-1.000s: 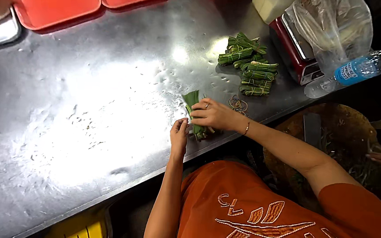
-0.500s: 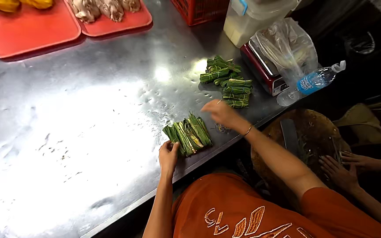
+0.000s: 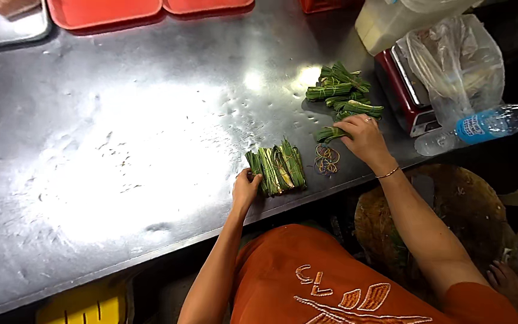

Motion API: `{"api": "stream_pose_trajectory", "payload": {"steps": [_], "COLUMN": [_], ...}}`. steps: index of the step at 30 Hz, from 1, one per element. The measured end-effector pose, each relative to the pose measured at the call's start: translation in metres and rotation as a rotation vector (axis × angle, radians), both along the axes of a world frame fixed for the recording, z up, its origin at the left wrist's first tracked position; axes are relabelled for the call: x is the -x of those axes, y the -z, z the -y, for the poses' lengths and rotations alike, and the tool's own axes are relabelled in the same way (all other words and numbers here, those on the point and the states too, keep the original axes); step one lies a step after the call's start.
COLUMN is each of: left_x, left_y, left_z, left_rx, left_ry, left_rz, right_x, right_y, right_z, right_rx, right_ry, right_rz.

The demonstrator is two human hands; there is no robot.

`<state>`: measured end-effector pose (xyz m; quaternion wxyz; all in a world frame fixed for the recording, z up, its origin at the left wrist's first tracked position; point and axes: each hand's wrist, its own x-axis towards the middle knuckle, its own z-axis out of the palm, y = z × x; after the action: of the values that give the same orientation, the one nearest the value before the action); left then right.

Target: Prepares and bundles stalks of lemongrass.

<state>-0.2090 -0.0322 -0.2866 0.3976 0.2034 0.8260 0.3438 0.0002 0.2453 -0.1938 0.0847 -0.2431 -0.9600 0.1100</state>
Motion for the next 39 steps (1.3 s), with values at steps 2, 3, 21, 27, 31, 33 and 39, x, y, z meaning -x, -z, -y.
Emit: {"api": "stream_pose_trajectory", "payload": {"steps": [2, 3, 21, 27, 31, 33, 39], "left_x": [0.002, 0.003, 0.001, -0.014, -0.022, -0.030, -0.025], "left_y": [0.005, 0.006, -0.025, -0.019, 0.004, 0.012, 0.036], "left_z": [0.004, 0.006, -0.022, -0.037, -0.031, -0.020, 0.004], "left_rx": [-0.036, -0.068, 0.087, -0.120, -0.392, -0.587, -0.710], "left_ry": [-0.022, -0.044, -0.073, -0.136, -0.128, -0.113, 0.074], "left_rz": [0.041, 0.078, 0.145, 0.256, 0.260, 0.200, -0.060], "right_x": [0.046, 0.071, 0.044, 0.038, 0.024, 0.017, 0.010], "right_y": [-0.014, -0.013, 0.052, 0.080, 0.083, 0.086, 0.118], "right_z": [0.039, 0.058, 0.103, 0.127, 0.133, 0.143, 0.149], "right_rx": [-0.013, -0.022, 1.068, 1.121, 1.167, 1.031, 0.744], "right_ry": [-0.294, -0.466, 0.566, 0.568, 0.482, 0.374, 0.013], "right_rz": [-0.075, -0.098, 0.177, -0.121, -0.367, -0.530, -0.648]}}
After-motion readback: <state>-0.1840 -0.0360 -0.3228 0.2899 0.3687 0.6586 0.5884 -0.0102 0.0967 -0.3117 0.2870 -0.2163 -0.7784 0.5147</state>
